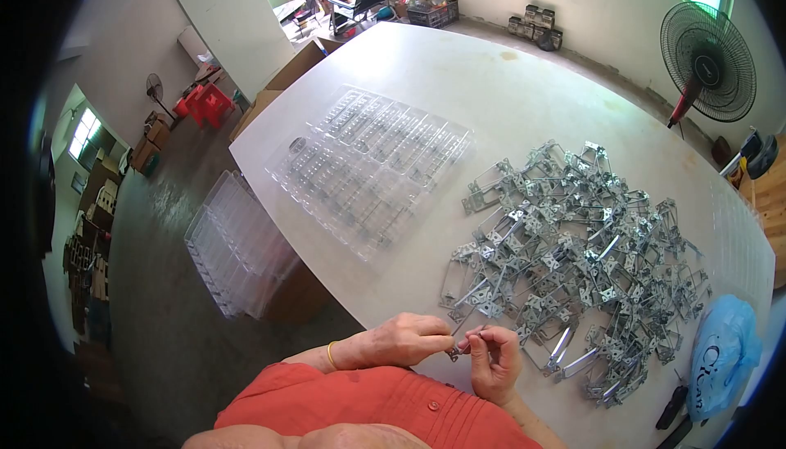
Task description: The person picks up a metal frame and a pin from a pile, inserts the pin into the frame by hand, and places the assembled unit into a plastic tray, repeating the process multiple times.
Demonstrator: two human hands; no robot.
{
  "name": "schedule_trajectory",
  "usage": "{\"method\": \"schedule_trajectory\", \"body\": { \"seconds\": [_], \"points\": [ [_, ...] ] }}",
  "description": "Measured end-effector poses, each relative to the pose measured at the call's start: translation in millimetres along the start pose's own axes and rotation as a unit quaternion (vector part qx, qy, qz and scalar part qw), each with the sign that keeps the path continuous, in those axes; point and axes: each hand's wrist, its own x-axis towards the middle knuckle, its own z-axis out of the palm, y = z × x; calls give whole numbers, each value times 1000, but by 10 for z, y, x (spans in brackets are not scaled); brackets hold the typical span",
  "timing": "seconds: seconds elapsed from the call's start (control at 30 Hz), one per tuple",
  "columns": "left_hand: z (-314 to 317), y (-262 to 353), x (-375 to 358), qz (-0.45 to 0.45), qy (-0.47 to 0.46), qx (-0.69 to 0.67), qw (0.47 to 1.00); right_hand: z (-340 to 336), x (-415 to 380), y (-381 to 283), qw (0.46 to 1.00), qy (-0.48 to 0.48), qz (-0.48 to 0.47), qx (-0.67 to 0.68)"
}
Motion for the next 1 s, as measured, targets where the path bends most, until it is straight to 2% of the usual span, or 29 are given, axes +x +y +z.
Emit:
{"method": "schedule_trajectory", "body": {
  "seconds": [0.07, 0.17, 0.23, 0.27, 0.33, 0.47, 0.57, 0.63, 0.83, 0.97, 1.0],
  "points": [
    [20, -23, -21, -2, -6, 3, 1000, 1, -2, 2, 1000, -3, 5, 10],
    [38, -19, -20, -47, -10, -27, 998, -10, 1, 21, 999, -8, -32, -31],
    [-3, 31, 33, -108, -21, -115, 987, -22, 6, 30, 993, -15, -75, -85],
    [0, 33, 32, -108, -21, -115, 987, -18, 8, 29, 993, -15, -75, -85],
    [8, 39, 26, -164, -30, -162, 973, -7, 17, 24, 985, -9, -117, -125],
    [24, 25, 11, -202, -51, -175, 962, -36, 29, 33, 964, -19, -173, -200],
    [63, 16, -14, -219, -29, -225, 949, -10, 12, 18, 965, -6, -165, -205],
    [75, 34, -24, -232, 17, -293, 927, 6, 27, -6, 959, -18, -194, -206],
    [9, -18, -54, -167, 32, -179, 969, 43, 66, -9, 964, -21, -191, -183],
    [-47, 61, -31, -190, 25, -162, 968, 7, 24, 13, 962, -12, -176, -209],
    [-23, 26, -58, -162, 28, -124, 979, 9, 22, 16, 967, -7, -167, -192]
  ]
}}
